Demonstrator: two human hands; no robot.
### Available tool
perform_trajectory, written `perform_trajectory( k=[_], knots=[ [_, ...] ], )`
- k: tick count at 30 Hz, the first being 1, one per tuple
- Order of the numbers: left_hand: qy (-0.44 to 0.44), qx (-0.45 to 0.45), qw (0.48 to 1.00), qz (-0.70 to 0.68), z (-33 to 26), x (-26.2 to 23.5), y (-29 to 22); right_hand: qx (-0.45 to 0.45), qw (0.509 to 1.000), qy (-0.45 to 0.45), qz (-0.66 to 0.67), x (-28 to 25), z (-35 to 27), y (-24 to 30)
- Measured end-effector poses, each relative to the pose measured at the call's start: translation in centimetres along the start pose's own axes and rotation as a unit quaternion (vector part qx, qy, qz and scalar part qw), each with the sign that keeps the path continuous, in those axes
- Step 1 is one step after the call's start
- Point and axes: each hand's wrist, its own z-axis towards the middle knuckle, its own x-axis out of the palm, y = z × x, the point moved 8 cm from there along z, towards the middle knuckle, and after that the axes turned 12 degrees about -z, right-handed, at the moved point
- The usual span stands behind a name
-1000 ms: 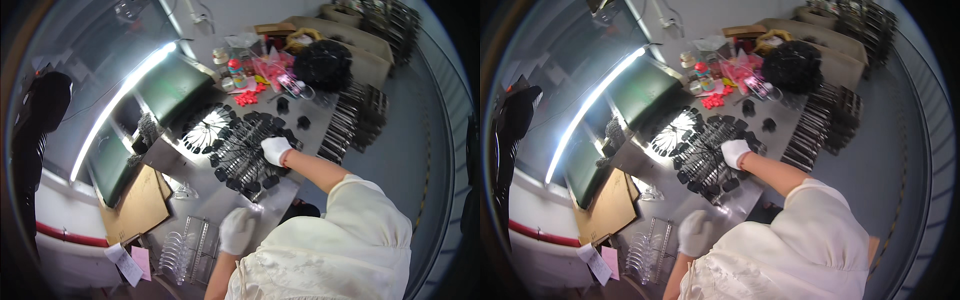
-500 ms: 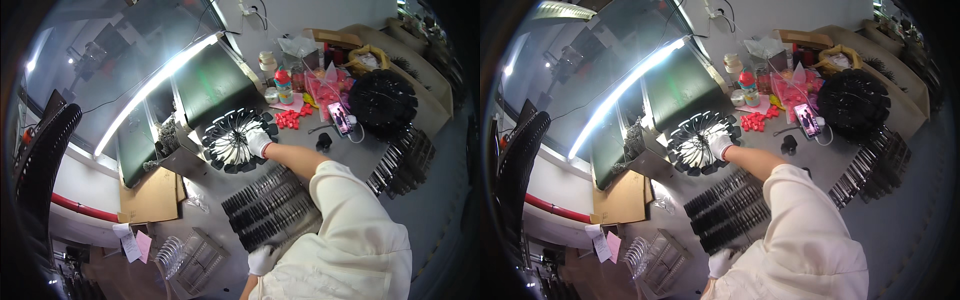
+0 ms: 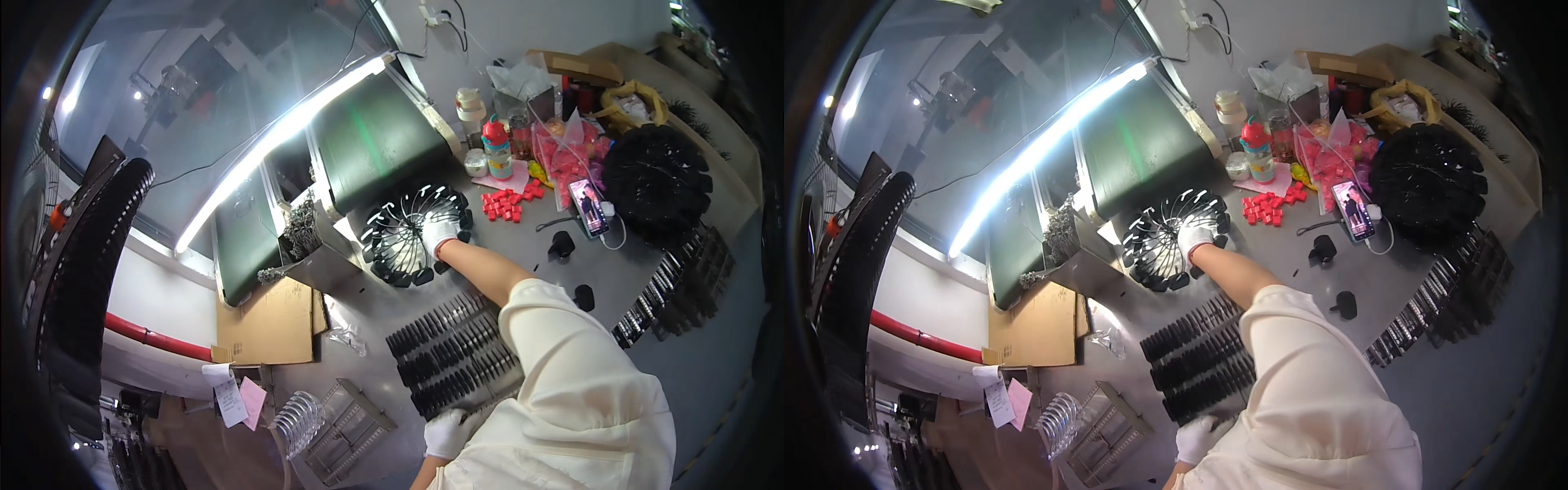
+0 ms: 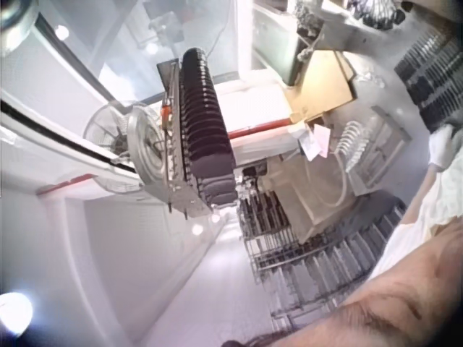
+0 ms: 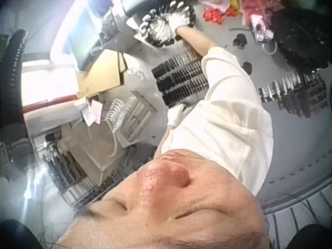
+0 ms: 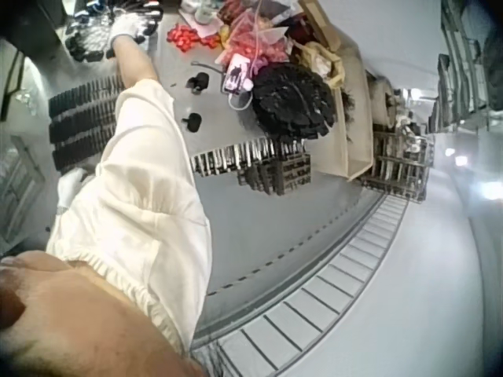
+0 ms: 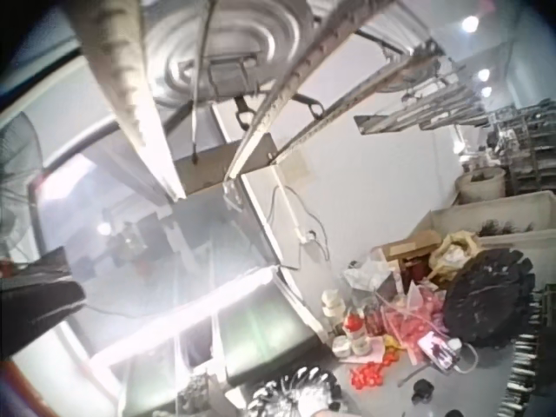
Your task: The person repeatedly picks up black plastic components and places them into slots on metal racks. They also handle clear plastic rings and place them into a container. The person works at a stainless steel table with various parts and tools visible.
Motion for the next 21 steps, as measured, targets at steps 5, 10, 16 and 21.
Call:
perform_trajectory(
  k=[5,10,16,21],
  knots=[
    [-0.117,0.109,0.987,-0.012,5.3,-4.0,-2.8,-0.179,0.983,0.027,0.033,-14.4,-8.5,0.1],
    [-0.239,-0.006,0.876,-0.418,10.6,-16.7,-3.8,-0.289,0.947,-0.101,0.103,-25.3,-25.9,0.4],
    [-0.012,0.096,0.696,-0.711,9.8,-15.5,-9.5,-0.305,0.923,-0.125,0.201,-28.0,-39.2,1.1],
    [0.089,0.097,0.661,-0.738,9.9,-14.3,-10.8,-0.286,0.925,-0.043,0.246,-29.4,-40.0,0.7]
  ],
)
